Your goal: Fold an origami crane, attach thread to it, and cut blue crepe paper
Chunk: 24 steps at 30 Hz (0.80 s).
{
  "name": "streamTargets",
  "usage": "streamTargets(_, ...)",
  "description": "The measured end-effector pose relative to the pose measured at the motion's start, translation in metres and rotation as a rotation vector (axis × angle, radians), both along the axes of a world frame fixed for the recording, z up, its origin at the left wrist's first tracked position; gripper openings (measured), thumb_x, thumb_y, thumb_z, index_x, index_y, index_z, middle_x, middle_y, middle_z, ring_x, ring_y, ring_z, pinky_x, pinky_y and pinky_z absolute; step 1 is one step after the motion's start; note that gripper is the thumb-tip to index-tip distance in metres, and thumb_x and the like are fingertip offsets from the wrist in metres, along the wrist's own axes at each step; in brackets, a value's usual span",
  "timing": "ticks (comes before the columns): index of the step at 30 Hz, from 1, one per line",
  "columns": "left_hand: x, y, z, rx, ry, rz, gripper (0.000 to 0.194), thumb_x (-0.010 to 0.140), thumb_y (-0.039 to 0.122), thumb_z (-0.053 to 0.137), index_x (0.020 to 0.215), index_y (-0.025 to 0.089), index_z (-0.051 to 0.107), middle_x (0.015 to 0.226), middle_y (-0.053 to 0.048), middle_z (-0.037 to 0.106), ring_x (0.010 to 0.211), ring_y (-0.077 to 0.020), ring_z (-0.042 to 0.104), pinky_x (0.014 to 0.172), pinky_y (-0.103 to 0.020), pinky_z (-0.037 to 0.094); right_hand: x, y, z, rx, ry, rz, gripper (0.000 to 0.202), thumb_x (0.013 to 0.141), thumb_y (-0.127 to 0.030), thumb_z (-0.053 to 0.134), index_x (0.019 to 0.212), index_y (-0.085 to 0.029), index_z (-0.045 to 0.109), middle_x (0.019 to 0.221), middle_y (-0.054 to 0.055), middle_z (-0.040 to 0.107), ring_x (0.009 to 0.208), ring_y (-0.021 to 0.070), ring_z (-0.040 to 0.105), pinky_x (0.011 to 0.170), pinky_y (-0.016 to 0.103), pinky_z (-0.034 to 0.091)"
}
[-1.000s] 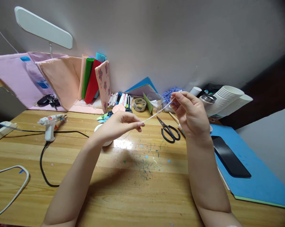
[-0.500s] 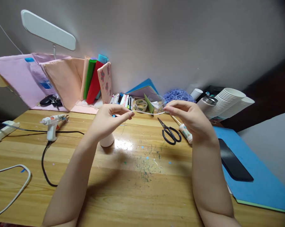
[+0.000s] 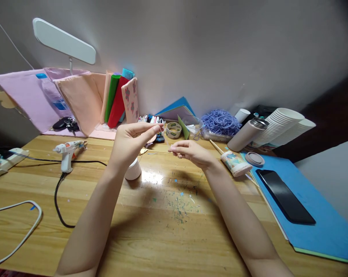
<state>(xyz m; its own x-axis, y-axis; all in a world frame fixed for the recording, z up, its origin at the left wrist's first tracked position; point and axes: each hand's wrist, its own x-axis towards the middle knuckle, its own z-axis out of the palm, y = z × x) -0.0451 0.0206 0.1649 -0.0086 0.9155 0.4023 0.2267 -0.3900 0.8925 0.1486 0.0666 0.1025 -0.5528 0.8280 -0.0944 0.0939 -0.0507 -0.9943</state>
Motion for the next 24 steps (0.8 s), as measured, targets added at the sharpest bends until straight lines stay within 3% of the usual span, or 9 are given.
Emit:
streamTargets(7,0.0,0.001,-0.001,-0.038,0.066,-0.067,0.025,0.076,0.039,0.062,0.085,0.018,0.073,0.089,-0.006,0.072,0.089,-0.02,0.064,0.075,-0.029,0.051,-0.029,-0.007,-0.021,-0.209,0.102,0.09,0.016,0.07,-0.034,0.069,0.075,-0.018,0.068,0.075,0.001,0.057,0.07,0.01,0.047,0.06,0.022,0.034)
streamTargets(16,-0.002,0.002,-0.004,-0.108,0.095,-0.229,0.024,0.078,0.037,0.061,0.083,0.016,0.072,0.09,-0.007,0.071,0.09,-0.0196,0.064,0.081,-0.028,0.049,-0.056,-0.025,-0.028,-0.442,0.131,0.193,0.013,0.074,-0.029,0.059,0.071,-0.019,0.066,0.066,0.0,0.053,0.063,0.0098,0.046,0.054,0.02,0.035)
streamTargets(21,-0.005,0.005,-0.007,-0.078,0.217,-0.194,0.025,0.075,0.039,0.063,0.078,0.016,0.072,0.088,-0.007,0.071,0.088,-0.021,0.063,0.083,-0.031,0.047,-0.049,-0.023,-0.025,-0.333,0.016,0.243,0.011,0.073,-0.027,0.061,0.071,-0.019,0.069,0.066,0.001,0.059,0.063,0.0114,0.048,0.054,0.022,0.034)
streamTargets(23,-0.005,0.005,-0.006,-0.063,0.27,-0.185,0.024,0.075,0.038,0.063,0.076,0.016,0.072,0.087,-0.007,0.071,0.088,-0.0211,0.063,0.083,-0.031,0.046,-0.038,-0.019,-0.019,-0.142,-0.141,0.126,0.008,0.071,-0.024,0.065,0.067,-0.017,0.069,0.067,0.003,0.062,0.065,0.0146,0.051,0.059,0.026,0.035)
streamTargets(24,-0.005,0.005,-0.006,-0.06,0.288,-0.188,0.023,0.075,0.038,0.063,0.075,0.017,0.072,0.087,-0.007,0.071,0.088,-0.021,0.063,0.084,-0.032,0.046,-0.031,-0.017,-0.014,0.016,-0.253,0.0,0.009,0.071,-0.024,0.065,0.066,-0.017,0.069,0.068,0.005,0.063,0.067,0.0163,0.052,0.061,0.028,0.036)
